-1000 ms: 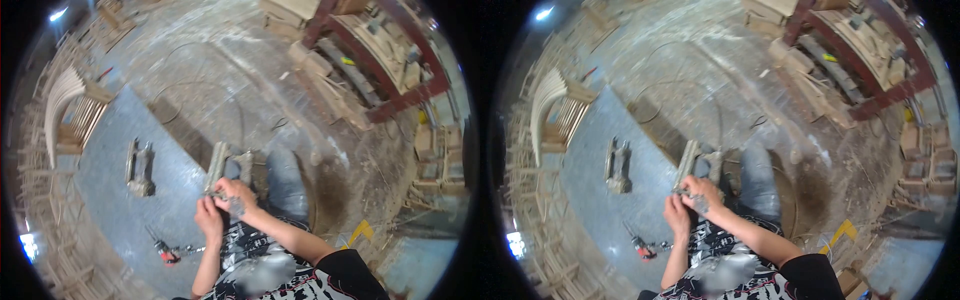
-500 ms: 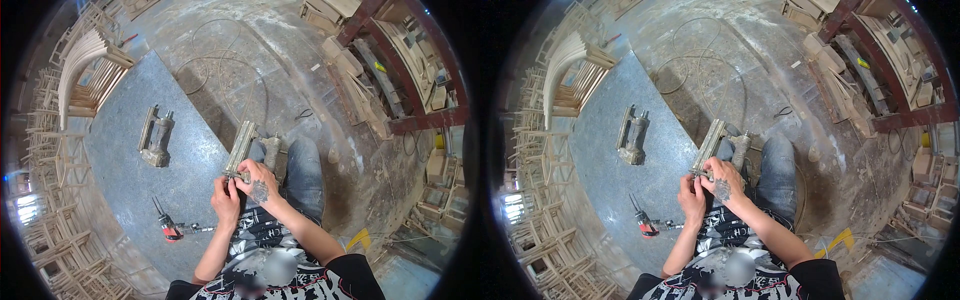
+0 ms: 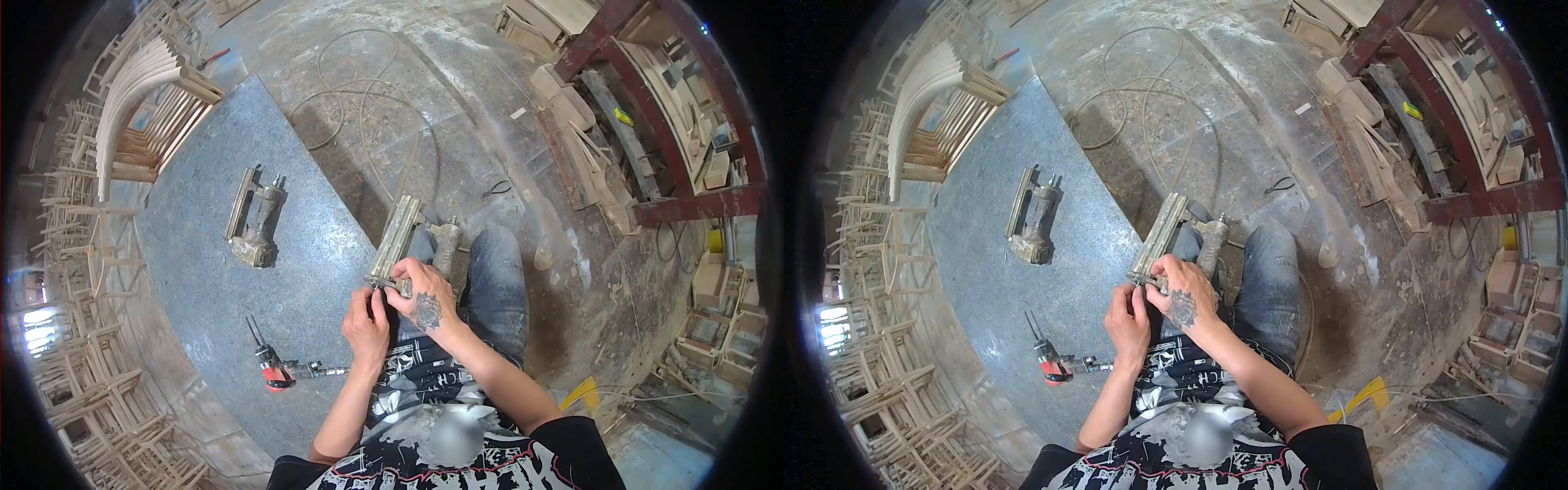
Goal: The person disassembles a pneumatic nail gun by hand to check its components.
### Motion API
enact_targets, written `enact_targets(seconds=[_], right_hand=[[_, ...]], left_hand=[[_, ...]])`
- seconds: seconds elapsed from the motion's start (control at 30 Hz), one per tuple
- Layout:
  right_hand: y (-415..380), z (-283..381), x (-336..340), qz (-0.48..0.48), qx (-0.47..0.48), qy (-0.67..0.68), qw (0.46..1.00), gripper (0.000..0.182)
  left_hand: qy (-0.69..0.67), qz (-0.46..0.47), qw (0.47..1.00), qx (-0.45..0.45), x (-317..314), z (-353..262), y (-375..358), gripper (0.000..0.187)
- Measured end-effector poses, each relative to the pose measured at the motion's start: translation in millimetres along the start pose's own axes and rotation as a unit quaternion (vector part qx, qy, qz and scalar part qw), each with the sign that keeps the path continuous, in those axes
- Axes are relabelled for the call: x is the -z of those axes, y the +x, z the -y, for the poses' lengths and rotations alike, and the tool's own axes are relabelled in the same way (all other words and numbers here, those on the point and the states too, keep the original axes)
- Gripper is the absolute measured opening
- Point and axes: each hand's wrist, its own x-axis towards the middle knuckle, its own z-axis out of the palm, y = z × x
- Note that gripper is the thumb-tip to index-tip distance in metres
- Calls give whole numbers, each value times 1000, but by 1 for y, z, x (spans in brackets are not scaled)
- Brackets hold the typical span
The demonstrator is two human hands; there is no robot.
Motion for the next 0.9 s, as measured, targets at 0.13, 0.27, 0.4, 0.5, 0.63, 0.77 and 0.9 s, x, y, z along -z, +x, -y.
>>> enact_targets(seconds=[0.13,0.27,0.4,0.5,0.63,0.77,0.9], right_hand=[[0,-1,1,-10,31,-6,999,27],[0,2,4,-5,37,-10,999,26],[0,4,4,-10,36,-12,999,27],[0,5,3,-15,46,-31,998,26],[1,7,0,-20,43,-63,997,25],[2,9,1,-14,40,-89,995,26],[2,10,1,-14,37,-95,995,26]], left_hand=[[7,-17,1000,-13,-2,0,0,10],[0,-28,999,-37,-1,-5,5,9],[2,-18,998,-54,1,-3,7,10],[-81,43,994,65,3,-5,8,16],[-236,145,935,221,2,9,10,23],[-153,89,974,142,9,0,8,19],[-87,17,995,55,6,-4,3,14]])
